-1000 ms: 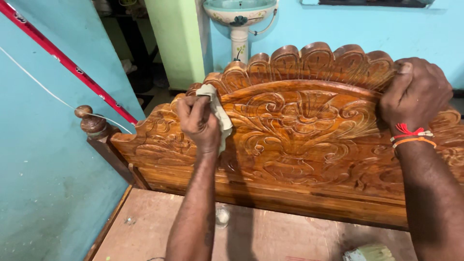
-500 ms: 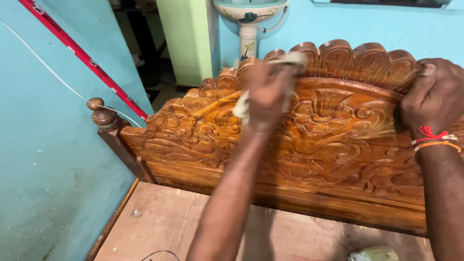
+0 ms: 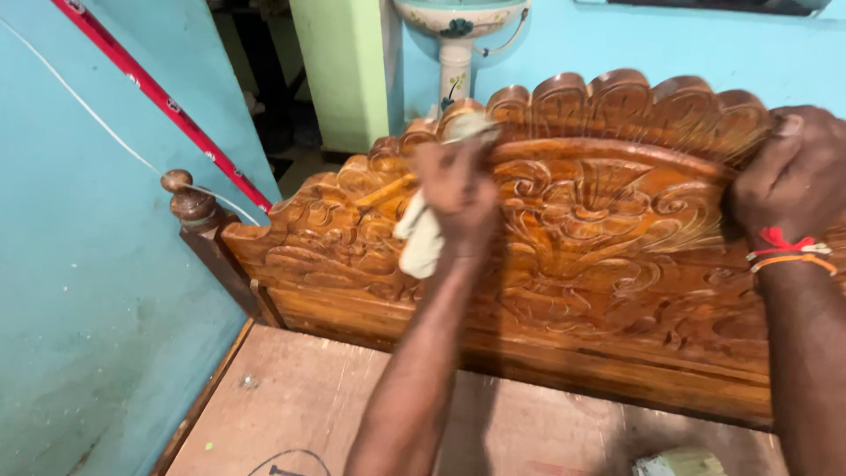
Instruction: The person wipes a carved wooden headboard with a cloth, moving across the surface and into the carved details. The person repeatedly wipes different sections of the headboard, including the top edge and side posts.
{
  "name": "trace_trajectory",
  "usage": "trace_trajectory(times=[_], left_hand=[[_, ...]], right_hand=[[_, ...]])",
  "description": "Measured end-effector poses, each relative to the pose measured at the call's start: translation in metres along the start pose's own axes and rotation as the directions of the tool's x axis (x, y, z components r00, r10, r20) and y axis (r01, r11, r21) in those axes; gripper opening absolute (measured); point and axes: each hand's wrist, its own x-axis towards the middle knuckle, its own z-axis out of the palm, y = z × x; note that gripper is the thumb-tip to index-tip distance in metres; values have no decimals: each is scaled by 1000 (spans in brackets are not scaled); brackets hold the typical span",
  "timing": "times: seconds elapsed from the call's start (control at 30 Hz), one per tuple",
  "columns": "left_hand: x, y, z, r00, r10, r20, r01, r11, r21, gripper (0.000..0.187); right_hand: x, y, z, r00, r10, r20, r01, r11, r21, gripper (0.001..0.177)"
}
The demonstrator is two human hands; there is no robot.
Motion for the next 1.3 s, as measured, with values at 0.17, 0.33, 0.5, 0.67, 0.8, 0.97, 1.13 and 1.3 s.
trace_trajectory(times=[0.17, 0.33, 0.5, 0.67, 0.8, 0.97, 1.13, 1.3], left_hand=[[-3, -10, -11, 935, 312, 166, -321, 947, 29, 28], [0, -69, -101, 970, -239, -34, 237, 970, -44, 33], [6, -72, -132, 986, -160, 43, 159, 987, 14, 29], [12, -39, -51, 976, 120, 183, -112, 992, -55, 28], [8, -41, -45, 973, 115, 202, -118, 993, 5, 25], [3, -91, -108, 961, -270, -62, 271, 962, 7, 31], [-2, -96, -122, 911, -359, -203, 376, 925, 55, 30], [-3, -55, -66, 965, -262, -6, 257, 952, -164, 28]], right_hand=[[-3, -4, 2, 996, 57, 67, -69, 977, 204, 35], [-11, 6, 8, 998, 28, 52, -36, 986, 161, 37], [-15, 13, 23, 995, 89, 54, -101, 950, 297, 38], [-20, 24, 26, 992, 87, 91, -115, 919, 376, 38], [-18, 28, 33, 985, 78, 154, -148, 839, 524, 37], [-16, 37, 42, 992, -105, 69, 90, 978, 187, 37], [-22, 42, 44, 992, 51, 114, -106, 831, 546, 38], [-27, 46, 50, 994, -26, 106, -30, 867, 497, 35]])
